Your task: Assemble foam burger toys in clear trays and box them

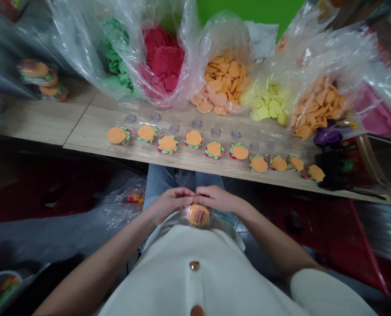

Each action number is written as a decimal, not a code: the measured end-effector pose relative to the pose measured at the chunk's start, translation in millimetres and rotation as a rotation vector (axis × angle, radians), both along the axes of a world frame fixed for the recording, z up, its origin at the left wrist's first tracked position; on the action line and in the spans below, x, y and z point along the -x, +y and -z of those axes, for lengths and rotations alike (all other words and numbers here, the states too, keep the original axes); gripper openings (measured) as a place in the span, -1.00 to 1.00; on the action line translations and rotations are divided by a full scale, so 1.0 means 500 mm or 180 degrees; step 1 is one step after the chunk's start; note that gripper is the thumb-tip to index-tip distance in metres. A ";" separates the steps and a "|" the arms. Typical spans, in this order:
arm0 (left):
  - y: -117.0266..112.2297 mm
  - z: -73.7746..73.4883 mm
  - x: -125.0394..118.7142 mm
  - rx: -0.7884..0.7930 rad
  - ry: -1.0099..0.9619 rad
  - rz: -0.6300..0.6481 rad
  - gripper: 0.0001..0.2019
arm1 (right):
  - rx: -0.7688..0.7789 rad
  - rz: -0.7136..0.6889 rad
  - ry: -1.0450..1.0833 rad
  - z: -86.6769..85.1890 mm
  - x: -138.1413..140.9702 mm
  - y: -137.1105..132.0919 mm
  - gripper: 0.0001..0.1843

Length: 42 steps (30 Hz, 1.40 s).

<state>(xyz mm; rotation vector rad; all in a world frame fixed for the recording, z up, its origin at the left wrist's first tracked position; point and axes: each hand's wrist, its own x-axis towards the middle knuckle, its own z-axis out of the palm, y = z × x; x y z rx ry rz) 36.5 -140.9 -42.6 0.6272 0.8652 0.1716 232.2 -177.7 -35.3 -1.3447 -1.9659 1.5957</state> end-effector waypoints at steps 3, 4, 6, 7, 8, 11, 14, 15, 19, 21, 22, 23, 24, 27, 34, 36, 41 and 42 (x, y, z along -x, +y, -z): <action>-0.020 0.005 0.010 0.0210 -0.0113 -0.0249 -0.71 | 0.0073 0.0330 0.0058 0.027 0.003 -0.016 -0.67; -0.029 0.007 0.016 0.0183 -0.0118 -0.0259 -0.72 | 0.0050 0.0572 0.0049 0.036 0.003 -0.026 -0.67; -0.046 0.009 0.027 0.0063 -0.0053 -0.0277 -0.73 | -0.0034 0.1135 0.0010 0.048 0.007 -0.048 -0.67; -0.052 0.011 0.030 0.0003 0.0013 -0.0339 -0.73 | -0.0072 0.1393 -0.0009 0.052 0.010 -0.058 -0.68; -0.056 0.011 0.032 -0.0042 0.0085 -0.0432 -0.73 | -0.0106 0.1604 -0.0025 0.055 0.014 -0.066 -0.68; -0.050 0.010 0.029 -0.0214 0.0280 -0.0530 -0.74 | -0.0158 0.1797 -0.0105 0.052 0.024 -0.076 -0.69; -0.030 0.002 0.027 -0.0580 0.0367 -0.0247 -0.75 | -0.0207 0.1435 -0.0242 0.038 0.019 -0.070 -0.68; -0.023 -0.002 0.027 -0.0686 0.0370 -0.0166 -0.75 | -0.0185 0.1318 -0.0230 0.033 0.016 -0.067 -0.68; -0.007 -0.008 0.030 -0.0883 0.0310 0.0071 -0.76 | -0.0038 0.1158 0.0036 0.022 0.005 -0.056 -0.66; -0.009 -0.006 0.029 -0.0808 0.0254 0.0093 -0.77 | -0.0065 0.1198 0.0121 0.027 0.008 -0.057 -0.62; -0.014 -0.004 0.028 -0.0699 0.0229 0.0041 -0.77 | -0.0072 0.1256 0.0154 0.033 0.012 -0.060 -0.61; -0.021 -0.002 0.027 -0.0528 0.0197 -0.0077 -0.76 | -0.0053 0.1350 0.0186 0.040 0.016 -0.064 -0.59; -0.031 0.000 0.025 -0.0306 0.0159 -0.0237 -0.73 | -0.0014 0.1485 0.0214 0.050 0.022 -0.071 -0.58; -0.061 0.008 0.020 0.0275 0.0108 -0.0731 -0.67 | 0.0158 0.2053 0.0260 0.078 0.037 -0.099 -0.55; -0.025 0.010 0.021 0.0059 0.0088 -0.0668 -0.74 | 0.0252 0.1173 0.0137 0.051 0.009 -0.080 -0.63; 0.001 0.002 0.015 -0.0173 0.0100 -0.0292 -0.75 | -0.0041 0.0701 -0.0014 0.028 0.000 -0.046 -0.69; 0.001 -0.005 0.008 -0.0422 0.0068 -0.0009 -0.73 | -0.0239 0.0172 0.0031 0.024 0.002 -0.005 -0.65; -0.010 -0.002 0.011 -0.0423 0.0061 -0.0087 -0.71 | -0.0287 0.0321 0.0023 0.032 0.004 -0.010 -0.66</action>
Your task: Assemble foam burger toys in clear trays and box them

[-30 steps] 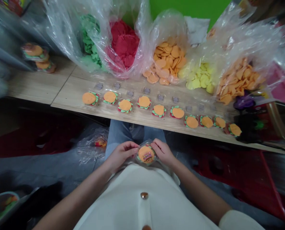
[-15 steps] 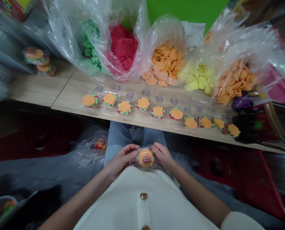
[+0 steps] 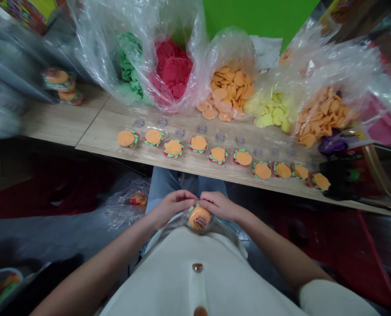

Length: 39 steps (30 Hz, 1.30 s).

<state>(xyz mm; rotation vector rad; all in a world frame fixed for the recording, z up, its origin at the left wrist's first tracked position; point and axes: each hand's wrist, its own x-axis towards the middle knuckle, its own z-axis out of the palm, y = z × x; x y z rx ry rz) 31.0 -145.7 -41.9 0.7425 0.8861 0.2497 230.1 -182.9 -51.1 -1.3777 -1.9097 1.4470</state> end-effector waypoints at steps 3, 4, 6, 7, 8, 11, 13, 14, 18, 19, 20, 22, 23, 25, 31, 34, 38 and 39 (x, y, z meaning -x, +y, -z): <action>-0.031 0.017 0.014 0.0124 0.0039 -0.0404 -0.69 | -0.0150 0.0730 0.0012 0.024 0.010 -0.030 -0.68; -0.035 0.022 0.019 0.0152 0.0087 -0.0594 -0.71 | -0.0176 0.0954 0.0027 0.029 0.015 -0.040 -0.68; -0.031 0.027 0.024 0.0095 0.0183 -0.0857 -0.76 | -0.0171 0.1136 0.0034 0.033 0.025 -0.055 -0.68; -0.024 0.026 0.026 0.0012 0.0211 -0.0867 -0.77 | -0.0135 0.1092 0.0020 0.033 0.030 -0.060 -0.67; -0.015 0.023 0.027 -0.0073 0.0226 -0.0766 -0.77 | -0.0078 0.1012 -0.0001 0.031 0.033 -0.061 -0.68; 0.009 0.010 0.027 -0.0296 0.0264 -0.0188 -0.77 | 0.0040 0.0786 -0.0106 0.019 0.030 -0.054 -0.75; 0.013 0.004 0.025 -0.0446 0.0275 0.0115 -0.78 | -0.0013 0.0580 -0.0227 0.007 0.021 -0.046 -0.78; 0.011 0.003 0.023 -0.0486 0.0247 0.0198 -0.78 | -0.0072 0.0404 -0.0323 0.000 0.015 -0.042 -0.77; -0.018 0.021 0.015 -0.0255 -0.0127 0.0013 -0.77 | -0.0205 -0.0327 -0.0776 -0.028 -0.005 -0.037 -0.74; -0.027 0.027 0.012 -0.0159 -0.0200 -0.0128 -0.77 | -0.0220 -0.0464 -0.0879 -0.035 -0.008 -0.037 -0.73; -0.035 0.033 0.009 -0.0097 -0.0232 -0.0253 -0.78 | -0.0243 -0.0601 -0.0989 -0.041 -0.010 -0.037 -0.72; -0.045 0.041 0.002 -0.0105 -0.0219 -0.0348 -0.82 | -0.0337 -0.0831 -0.1272 -0.052 -0.010 -0.035 -0.72; -0.048 0.043 -0.001 -0.0171 -0.0205 -0.0308 -0.83 | -0.0397 -0.0911 -0.1426 -0.056 -0.008 -0.034 -0.74; -0.049 0.042 -0.007 -0.0418 -0.0190 -0.0129 -0.82 | -0.0492 -0.1016 -0.1655 -0.060 -0.004 -0.032 -0.76; -0.046 0.036 -0.014 -0.1448 -0.0022 0.0358 -0.82 | -0.0595 -0.1149 -0.1661 -0.043 -0.004 -0.045 -0.80; -0.044 0.034 -0.020 -0.1730 0.0066 0.0458 -0.82 | -0.0584 -0.1025 -0.1631 -0.035 -0.007 -0.051 -0.83; -0.039 0.031 -0.028 -0.1168 -0.0063 0.0423 -0.83 | -0.0558 -0.0765 -0.1609 -0.037 -0.005 -0.046 -0.89; -0.039 0.031 -0.028 -0.0980 -0.0094 0.0393 -0.83 | -0.0574 -0.0775 -0.1580 -0.039 -0.003 -0.044 -0.89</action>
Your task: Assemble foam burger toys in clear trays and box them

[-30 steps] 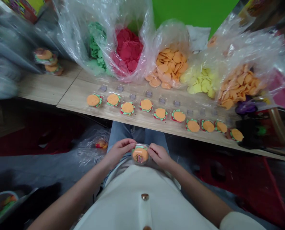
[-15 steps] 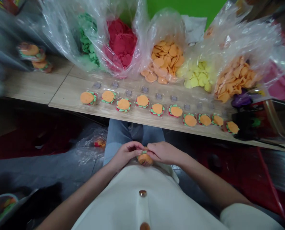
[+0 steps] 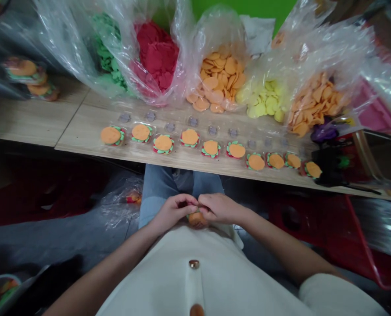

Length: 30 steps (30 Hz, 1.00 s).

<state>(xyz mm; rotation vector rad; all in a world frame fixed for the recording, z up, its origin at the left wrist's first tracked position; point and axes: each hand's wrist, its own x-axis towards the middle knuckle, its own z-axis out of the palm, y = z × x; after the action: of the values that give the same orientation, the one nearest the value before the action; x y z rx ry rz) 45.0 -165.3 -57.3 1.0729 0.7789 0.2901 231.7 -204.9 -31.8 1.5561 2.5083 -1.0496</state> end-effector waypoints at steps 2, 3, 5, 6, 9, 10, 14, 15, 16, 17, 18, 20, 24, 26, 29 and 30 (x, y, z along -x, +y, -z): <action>-0.002 0.001 0.001 0.0159 -0.0001 -0.0060 -0.83 | -0.0029 -0.0090 0.0034 -0.004 0.003 0.001 -0.88; -0.004 0.002 0.001 0.0111 0.0019 -0.0086 -0.84 | -0.0059 -0.0119 0.0025 -0.005 0.004 0.000 -0.88; -0.008 0.004 0.002 -0.0133 0.0083 -0.0121 -0.84 | -0.0128 -0.0140 -0.0023 -0.006 0.006 -0.003 -0.87; -0.009 0.005 0.002 -0.0250 0.0114 -0.0115 -0.84 | -0.0156 -0.0134 -0.0050 -0.005 0.006 -0.005 -0.87; -0.012 0.003 -0.001 -0.0221 0.0146 -0.0059 -0.82 | -0.0191 -0.0106 -0.0084 -0.005 0.008 -0.008 -0.87; -0.013 0.000 -0.002 -0.0097 0.0132 -0.0057 -0.82 | -0.0189 -0.0099 -0.0076 -0.005 0.009 -0.009 -0.87; -0.015 -0.014 -0.007 0.0314 0.0145 -0.0125 -0.83 | -0.0125 -0.0156 0.0112 -0.005 0.013 -0.010 -0.89; -0.015 -0.016 -0.008 0.0360 0.0164 -0.0138 -0.83 | -0.0098 -0.0163 0.0182 -0.003 0.013 -0.010 -0.90; -0.013 -0.015 -0.009 0.0407 0.0180 -0.0146 -0.82 | -0.0060 -0.0145 0.0246 0.000 0.011 -0.010 -0.91; -0.011 -0.013 -0.009 0.0465 0.0193 -0.0163 -0.82 | -0.0012 -0.0082 0.0309 0.004 0.008 -0.009 -0.90; -0.007 -0.010 -0.010 0.0542 0.0197 -0.0197 -0.81 | 0.0055 0.0029 0.0380 0.009 0.002 -0.007 -0.89; 0.005 -0.002 -0.011 0.0758 0.0088 -0.0419 -0.77 | 0.0187 0.0439 0.0605 0.018 -0.015 0.000 -0.86; 0.030 -0.009 -0.021 0.1378 -0.0597 -0.0673 -0.56 | 0.0053 0.1746 0.1452 0.017 -0.046 0.020 -0.76; 0.039 -0.026 -0.037 0.1430 -0.0747 -0.0487 -0.54 | -0.0012 0.2092 0.1838 0.012 -0.048 0.025 -0.71; 0.051 -0.057 -0.075 0.1302 -0.0710 -0.0463 -0.53 | 0.0186 0.2548 0.2296 0.013 -0.064 0.014 -0.67; 0.056 -0.066 -0.090 0.1313 -0.0706 -0.0523 -0.57 | 0.0197 0.2803 0.2333 0.014 -0.085 0.004 -0.66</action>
<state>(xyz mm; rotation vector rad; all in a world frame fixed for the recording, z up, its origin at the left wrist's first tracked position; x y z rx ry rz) 89.8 -137.2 -24.4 0.5788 0.6897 0.3626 274.3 -202.8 -38.9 2.7410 1.9762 -2.0692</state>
